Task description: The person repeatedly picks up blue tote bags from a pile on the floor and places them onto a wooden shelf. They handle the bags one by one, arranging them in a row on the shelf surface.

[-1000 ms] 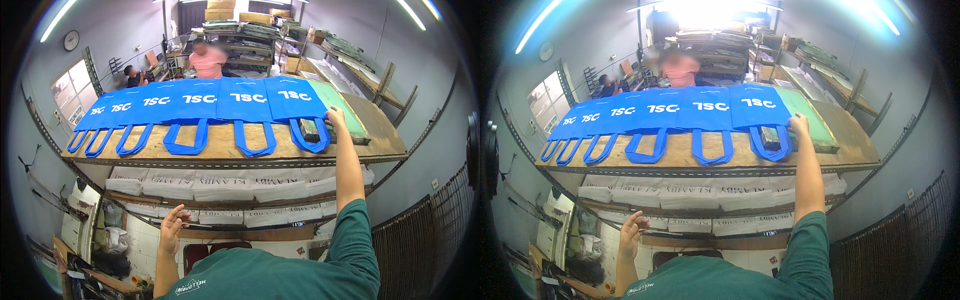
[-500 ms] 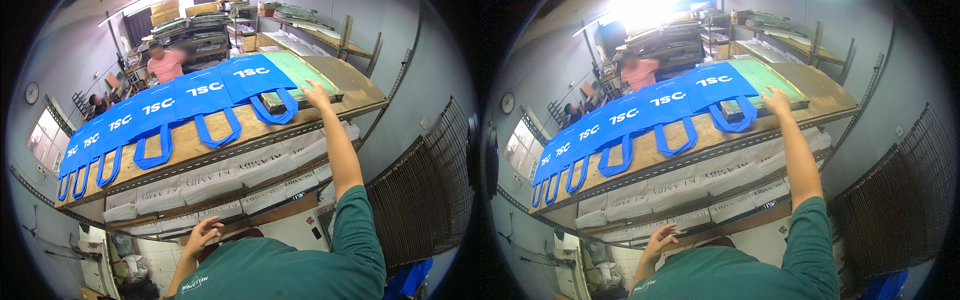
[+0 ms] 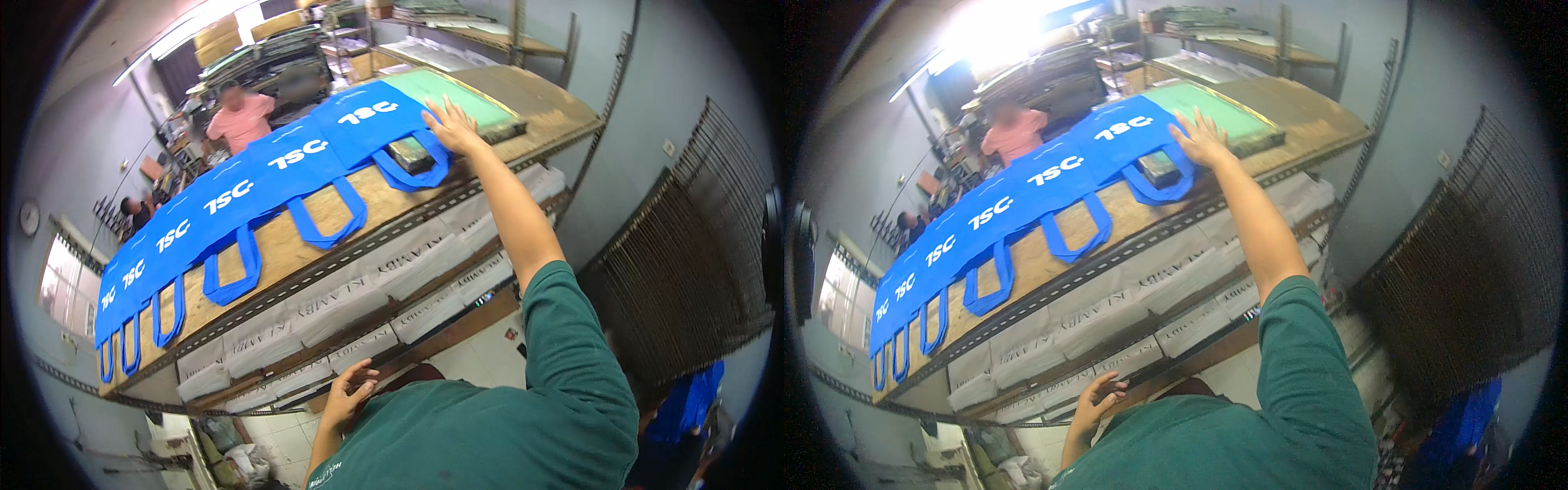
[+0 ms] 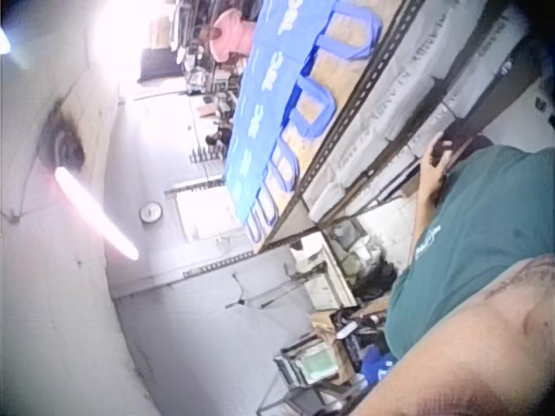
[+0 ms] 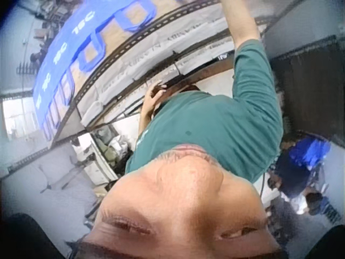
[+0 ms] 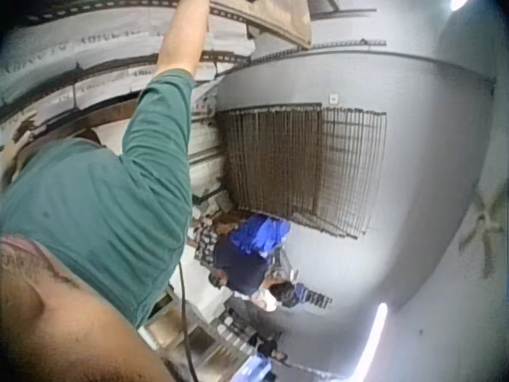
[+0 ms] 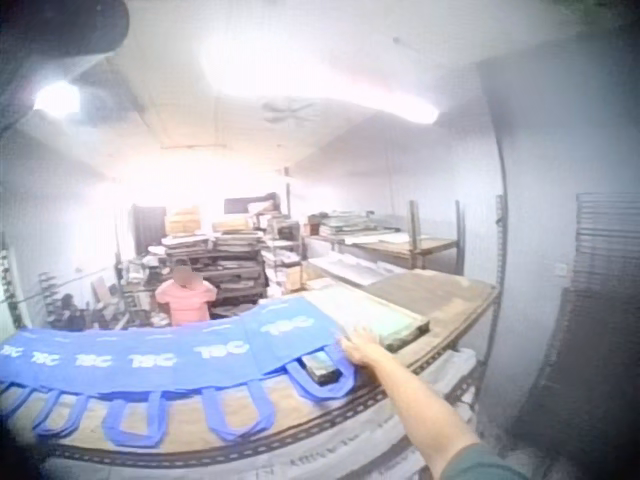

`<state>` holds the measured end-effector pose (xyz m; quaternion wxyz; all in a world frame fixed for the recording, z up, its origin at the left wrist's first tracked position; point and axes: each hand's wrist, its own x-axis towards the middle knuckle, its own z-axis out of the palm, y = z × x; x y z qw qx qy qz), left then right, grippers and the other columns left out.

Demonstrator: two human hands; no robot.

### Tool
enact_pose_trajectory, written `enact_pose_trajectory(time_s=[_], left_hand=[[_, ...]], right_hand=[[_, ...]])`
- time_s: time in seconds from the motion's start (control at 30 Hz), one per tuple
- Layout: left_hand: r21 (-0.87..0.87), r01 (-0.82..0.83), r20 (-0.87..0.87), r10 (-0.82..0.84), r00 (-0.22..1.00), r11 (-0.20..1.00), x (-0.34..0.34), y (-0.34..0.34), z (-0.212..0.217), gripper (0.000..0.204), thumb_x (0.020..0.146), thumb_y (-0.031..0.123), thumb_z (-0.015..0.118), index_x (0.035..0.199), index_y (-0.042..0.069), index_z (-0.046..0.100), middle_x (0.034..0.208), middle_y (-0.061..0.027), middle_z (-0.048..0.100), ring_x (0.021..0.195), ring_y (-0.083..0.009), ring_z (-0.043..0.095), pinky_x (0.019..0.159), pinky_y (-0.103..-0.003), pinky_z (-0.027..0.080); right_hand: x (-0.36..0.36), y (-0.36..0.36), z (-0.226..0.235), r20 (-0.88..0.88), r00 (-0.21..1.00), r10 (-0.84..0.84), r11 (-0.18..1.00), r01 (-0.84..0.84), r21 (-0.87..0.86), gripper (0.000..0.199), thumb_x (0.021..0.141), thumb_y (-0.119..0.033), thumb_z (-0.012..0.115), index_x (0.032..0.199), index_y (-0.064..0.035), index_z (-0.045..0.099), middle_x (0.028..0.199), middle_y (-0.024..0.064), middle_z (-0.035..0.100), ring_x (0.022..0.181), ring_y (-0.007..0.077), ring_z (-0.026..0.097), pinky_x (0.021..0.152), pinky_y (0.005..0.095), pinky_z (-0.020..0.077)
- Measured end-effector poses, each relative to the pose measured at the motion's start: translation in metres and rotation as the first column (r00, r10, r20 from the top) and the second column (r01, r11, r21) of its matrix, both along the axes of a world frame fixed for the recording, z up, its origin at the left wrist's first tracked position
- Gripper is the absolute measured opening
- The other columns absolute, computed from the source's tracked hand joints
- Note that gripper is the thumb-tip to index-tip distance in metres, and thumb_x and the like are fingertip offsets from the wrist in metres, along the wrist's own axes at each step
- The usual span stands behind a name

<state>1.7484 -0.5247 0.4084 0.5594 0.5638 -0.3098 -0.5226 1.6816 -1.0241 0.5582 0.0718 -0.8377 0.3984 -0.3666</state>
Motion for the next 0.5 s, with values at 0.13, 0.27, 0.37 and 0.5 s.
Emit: enact_pose_trajectory(time_s=[0.13, 0.27, 0.37, 0.5], left_hand=[[0.029, -0.022, 0.094, 0.019, 0.995, 0.999, 0.013, -0.005, -0.045, 0.047, 0.081, 0.012, 0.061, 0.124, 0.004, 0.045, 0.105, -0.0094, 0.057, 0.094, -0.0153, 0.054, 0.086, -0.029, 0.042], [0.425, -0.003, 0.105, -0.047, 0.993, 0.905, 0.037, -0.016, -0.143, 0.045, 0.083, 0.021, 0.060, 0.121, 0.002, 0.048, 0.096, -0.0097, 0.060, 0.087, -0.0150, 0.056, 0.078, -0.028, 0.044], [0.547, 0.165, 0.380, -0.419, 0.825, 0.821, 0.084, 0.002, -0.290, 0.049, 0.082, 0.033, 0.060, 0.119, 0.004, 0.049, 0.090, -0.0098, 0.060, 0.081, -0.0180, 0.057, 0.068, -0.032, 0.046], [0.765, 0.336, 0.331, -0.783, 0.527, 0.549, 0.119, 0.022, -0.353, 0.049, 0.081, 0.035, 0.060, 0.118, 0.004, 0.050, 0.089, -0.0100, 0.060, 0.079, -0.0183, 0.057, 0.066, -0.033, 0.046]], right_hand=[[-0.054, 0.071, -0.011, 0.504, 0.828, 0.244, 0.922, -0.036, -0.386, 0.039, 0.086, -0.037, 0.049, 0.111, -0.0082, 0.055, 0.110, 0.0132, 0.056, 0.104, 0.0276, 0.050, 0.090, 0.0411, 0.0333], [-0.139, 0.159, -0.110, 0.714, 0.698, 0.062, 0.988, 0.058, -0.143, 0.024, 0.084, -0.018, 0.056, 0.103, -0.0038, 0.058, 0.090, 0.0080, 0.061, 0.084, 0.0199, 0.056, 0.080, 0.0321, 0.0410], [-0.217, 0.209, -0.248, 0.645, 0.621, -0.446, 0.888, 0.219, 0.404, 0.030, 0.083, -0.021, 0.058, 0.106, -0.0023, 0.056, 0.092, 0.0081, 0.062, 0.083, 0.0158, 0.057, 0.076, 0.0284, 0.0439], [-0.370, 0.347, -0.432, -0.390, 0.891, -0.233, 0.267, 0.444, 0.855, 0.055, 0.083, -0.040, 0.050, 0.125, -0.0051, 0.045, 0.132, 0.0205, 0.039, 0.122, 0.0292, 0.039, 0.099, 0.0378, 0.0327]])
